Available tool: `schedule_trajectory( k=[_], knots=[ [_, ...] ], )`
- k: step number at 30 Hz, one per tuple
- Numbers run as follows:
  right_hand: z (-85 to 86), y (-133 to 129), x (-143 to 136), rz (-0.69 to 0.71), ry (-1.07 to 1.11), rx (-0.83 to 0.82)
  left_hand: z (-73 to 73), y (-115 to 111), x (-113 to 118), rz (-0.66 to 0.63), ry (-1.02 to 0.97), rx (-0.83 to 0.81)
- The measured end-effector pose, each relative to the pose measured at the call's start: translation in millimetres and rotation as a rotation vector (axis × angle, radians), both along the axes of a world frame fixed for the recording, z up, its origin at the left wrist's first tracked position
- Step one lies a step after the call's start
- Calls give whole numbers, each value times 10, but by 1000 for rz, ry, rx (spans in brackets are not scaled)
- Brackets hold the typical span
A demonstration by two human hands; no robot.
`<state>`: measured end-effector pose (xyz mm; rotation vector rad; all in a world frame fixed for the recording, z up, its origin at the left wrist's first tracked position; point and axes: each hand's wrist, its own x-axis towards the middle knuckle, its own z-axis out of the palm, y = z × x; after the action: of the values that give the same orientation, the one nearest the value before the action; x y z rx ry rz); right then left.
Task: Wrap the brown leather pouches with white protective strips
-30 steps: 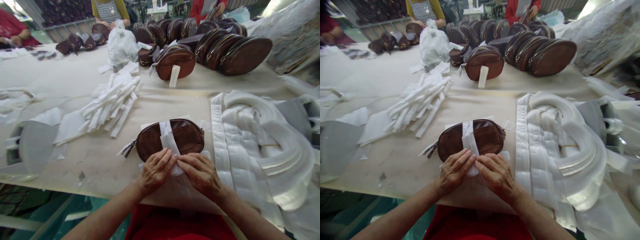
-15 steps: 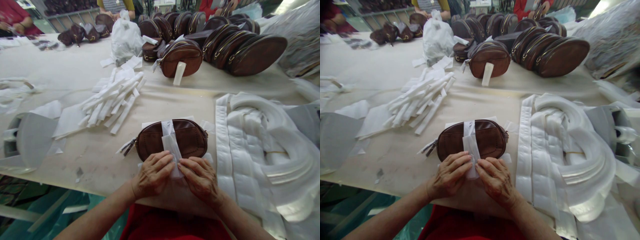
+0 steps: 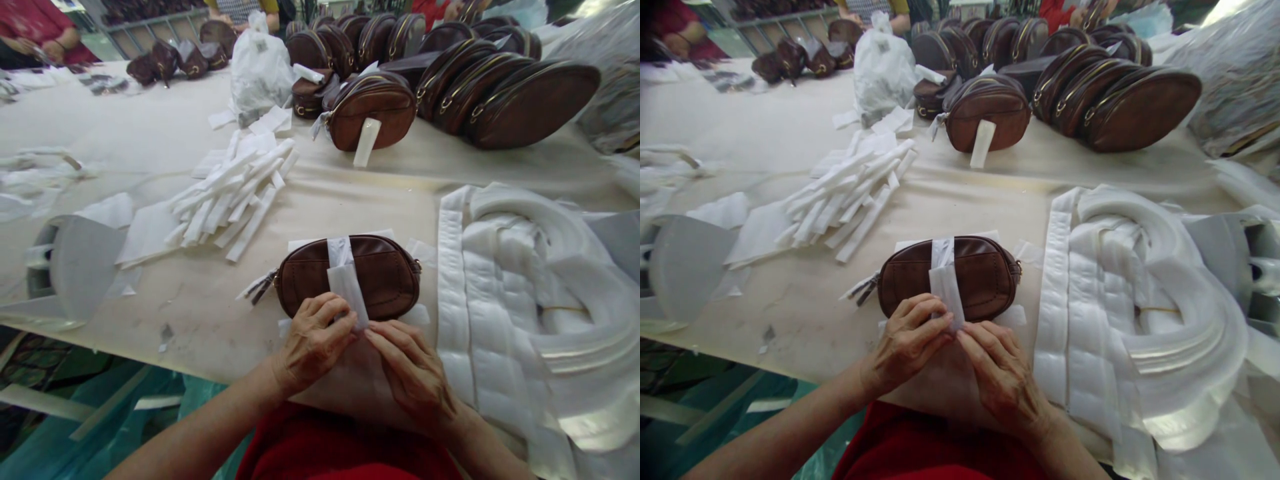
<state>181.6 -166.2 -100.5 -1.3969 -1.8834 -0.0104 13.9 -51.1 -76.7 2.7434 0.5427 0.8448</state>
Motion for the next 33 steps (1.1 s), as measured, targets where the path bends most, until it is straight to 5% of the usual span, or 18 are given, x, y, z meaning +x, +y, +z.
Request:
schedule_trajectory(
  k=[6, 13, 23, 33],
  knots=[
    [48, -388, -74, 46, 83, -327, -28, -1, -10, -19, 16, 80],
    [206, -386, -73, 164, 63, -571, -21, 1, -16, -23, 26, 70],
    [-51, -492, -185, 62, 16, -110, -36, -29, -23, -16, 18, 102],
    [278, -501, -184, 147, -127, 33, -53, -36, -25, -51, 21, 294]
  ],
)
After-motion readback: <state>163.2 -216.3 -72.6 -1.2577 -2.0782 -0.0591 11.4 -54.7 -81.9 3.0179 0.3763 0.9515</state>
